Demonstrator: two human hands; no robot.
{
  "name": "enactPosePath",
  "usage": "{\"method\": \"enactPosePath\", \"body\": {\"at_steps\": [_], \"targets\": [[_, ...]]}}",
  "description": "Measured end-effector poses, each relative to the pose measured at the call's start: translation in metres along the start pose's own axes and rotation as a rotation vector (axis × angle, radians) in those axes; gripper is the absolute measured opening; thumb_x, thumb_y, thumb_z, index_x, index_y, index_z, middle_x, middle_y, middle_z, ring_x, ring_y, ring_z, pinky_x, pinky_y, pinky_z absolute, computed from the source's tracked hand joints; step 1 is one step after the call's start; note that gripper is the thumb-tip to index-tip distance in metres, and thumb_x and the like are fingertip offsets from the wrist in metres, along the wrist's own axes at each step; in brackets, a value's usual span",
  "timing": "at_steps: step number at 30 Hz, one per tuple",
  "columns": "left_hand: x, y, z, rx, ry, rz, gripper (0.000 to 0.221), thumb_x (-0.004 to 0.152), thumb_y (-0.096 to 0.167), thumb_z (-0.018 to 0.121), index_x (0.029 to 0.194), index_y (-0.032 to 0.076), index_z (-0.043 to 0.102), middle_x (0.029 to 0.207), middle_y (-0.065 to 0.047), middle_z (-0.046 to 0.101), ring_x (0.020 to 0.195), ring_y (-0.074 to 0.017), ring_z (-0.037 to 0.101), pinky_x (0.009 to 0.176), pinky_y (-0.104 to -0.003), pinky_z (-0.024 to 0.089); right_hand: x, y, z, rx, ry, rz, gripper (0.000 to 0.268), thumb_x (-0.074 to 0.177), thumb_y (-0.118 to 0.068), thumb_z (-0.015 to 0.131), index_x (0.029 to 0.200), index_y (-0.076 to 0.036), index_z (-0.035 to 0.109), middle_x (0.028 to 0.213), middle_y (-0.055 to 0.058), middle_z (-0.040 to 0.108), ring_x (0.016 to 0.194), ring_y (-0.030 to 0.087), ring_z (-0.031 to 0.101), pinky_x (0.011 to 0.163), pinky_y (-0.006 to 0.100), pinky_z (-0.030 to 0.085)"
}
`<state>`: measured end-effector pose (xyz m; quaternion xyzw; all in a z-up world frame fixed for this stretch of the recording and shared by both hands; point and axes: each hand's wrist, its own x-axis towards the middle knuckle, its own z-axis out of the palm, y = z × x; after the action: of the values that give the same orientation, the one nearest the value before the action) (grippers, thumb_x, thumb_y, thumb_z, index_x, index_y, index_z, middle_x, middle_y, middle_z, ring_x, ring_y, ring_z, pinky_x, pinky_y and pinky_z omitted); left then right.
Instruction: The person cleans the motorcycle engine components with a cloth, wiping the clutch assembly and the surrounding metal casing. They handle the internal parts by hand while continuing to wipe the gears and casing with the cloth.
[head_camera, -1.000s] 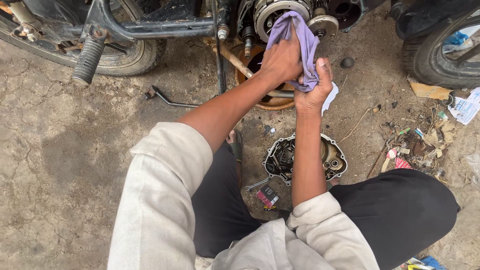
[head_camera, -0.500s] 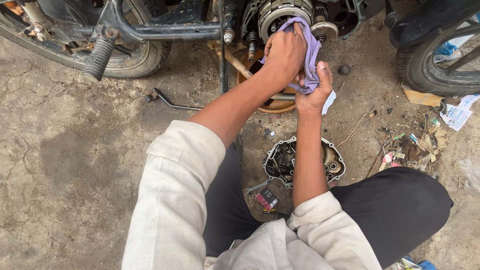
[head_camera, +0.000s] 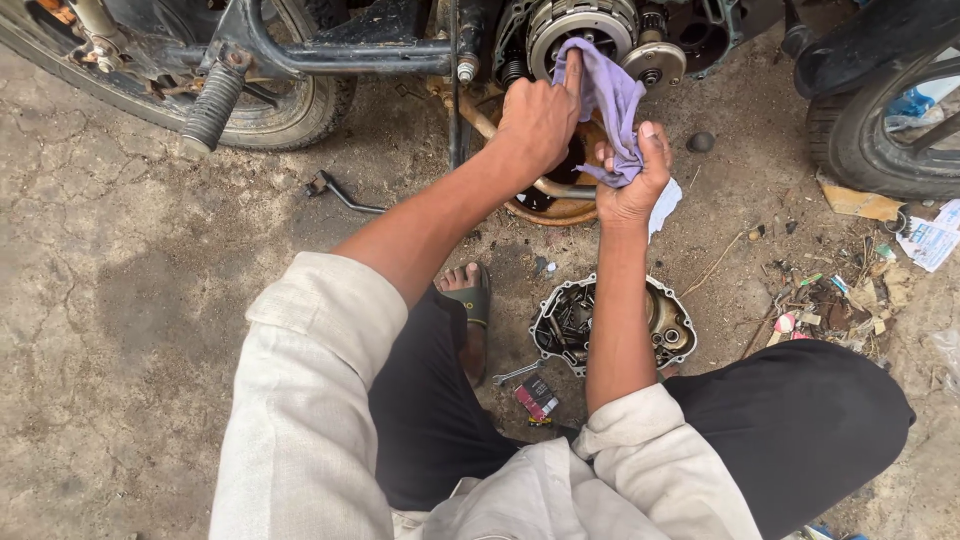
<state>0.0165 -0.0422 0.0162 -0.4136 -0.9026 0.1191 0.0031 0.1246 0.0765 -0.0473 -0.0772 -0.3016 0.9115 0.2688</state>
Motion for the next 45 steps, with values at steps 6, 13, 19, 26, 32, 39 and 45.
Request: {"method": "enactPosePath", "body": {"at_steps": [6, 13, 19, 26, 32, 39, 45], "targets": [[-0.003, -0.021, -0.008, -0.019, 0.107, -0.050, 0.086, 0.086, 0.016, 0.064, 0.156, -0.008, 0.021, 0.072, -0.006, 0.072, 0.061, -0.0215, 0.071, 0.052, -0.036, 0.050, 0.003, 0.001, 0.003, 0.026, -0.006, 0.003, 0.023, 0.096, -0.018, 0.069, 0.082, -0.011, 0.053, 0.071, 0.005, 0.059, 0.055, 0.019, 0.055, 0.064, 0.038, 0.050], [0.026, -0.003, 0.012, -0.050, -0.067, -0.094, 0.075, 0.098, 0.014, 0.059, 0.158, -0.011, 0.021, 0.074, -0.006, 0.075, 0.061, -0.0201, 0.073, 0.053, -0.036, 0.054, 0.003, 0.005, -0.002, -0.026, 0.003, -0.011, 0.025, 0.098, -0.018, 0.069, 0.080, -0.010, 0.053, 0.070, 0.006, 0.059, 0.054, 0.018, 0.055, 0.063, 0.037, 0.051], [0.033, -0.017, 0.038, -0.457, 0.389, -0.162, 0.102, 0.070, 0.039, 0.085, 0.144, -0.006, 0.031, 0.076, -0.012, 0.073, 0.062, -0.0277, 0.072, 0.055, -0.039, 0.057, 0.001, 0.003, -0.001, -0.028, -0.024, -0.019, 0.023, 0.098, -0.018, 0.068, 0.081, -0.010, 0.054, 0.072, 0.006, 0.062, 0.055, 0.017, 0.056, 0.061, 0.035, 0.052], [0.006, -0.016, -0.015, -1.815, -0.114, -0.169, 0.108, 0.083, 0.012, 0.075, 0.158, 0.002, -0.001, 0.069, -0.012, 0.074, 0.055, -0.0224, 0.074, 0.051, -0.035, 0.060, 0.003, 0.005, -0.006, -0.045, 0.011, -0.020, 0.017, 0.099, -0.017, 0.067, 0.086, -0.009, 0.058, 0.079, 0.009, 0.067, 0.058, 0.015, 0.058, 0.056, 0.028, 0.049], [0.009, 0.010, 0.007, -2.065, -0.088, -0.116, 0.136, 0.079, 0.016, 0.080, 0.150, 0.012, -0.036, 0.082, -0.012, 0.075, 0.065, -0.0195, 0.074, 0.062, -0.034, 0.064, 0.007, 0.004, -0.009, -0.006, 0.037, -0.010, 0.017, 0.099, -0.019, 0.065, 0.088, -0.008, 0.056, 0.078, 0.008, 0.064, 0.058, 0.015, 0.057, 0.056, 0.028, 0.048], [0.007, -0.005, 0.024, -1.468, 0.235, -0.047, 0.122, 0.078, 0.035, 0.087, 0.158, -0.001, 0.002, 0.072, -0.007, 0.077, 0.064, -0.0178, 0.076, 0.069, -0.034, 0.062, 0.007, 0.003, -0.009, -0.034, 0.009, -0.023, 0.018, 0.100, -0.020, 0.064, 0.090, -0.008, 0.055, 0.078, 0.009, 0.062, 0.057, 0.018, 0.056, 0.060, 0.034, 0.050], [0.023, 0.000, 0.001, -0.534, 0.369, -0.034, 0.079, 0.091, 0.053, 0.073, 0.132, -0.011, 0.050, 0.064, -0.012, 0.068, 0.055, -0.0273, 0.069, 0.047, -0.040, 0.052, 0.003, 0.000, -0.005, 0.008, 0.010, -0.007, 0.019, 0.099, -0.019, 0.064, 0.089, -0.007, 0.055, 0.078, 0.008, 0.062, 0.057, 0.019, 0.057, 0.062, 0.036, 0.051]]}}
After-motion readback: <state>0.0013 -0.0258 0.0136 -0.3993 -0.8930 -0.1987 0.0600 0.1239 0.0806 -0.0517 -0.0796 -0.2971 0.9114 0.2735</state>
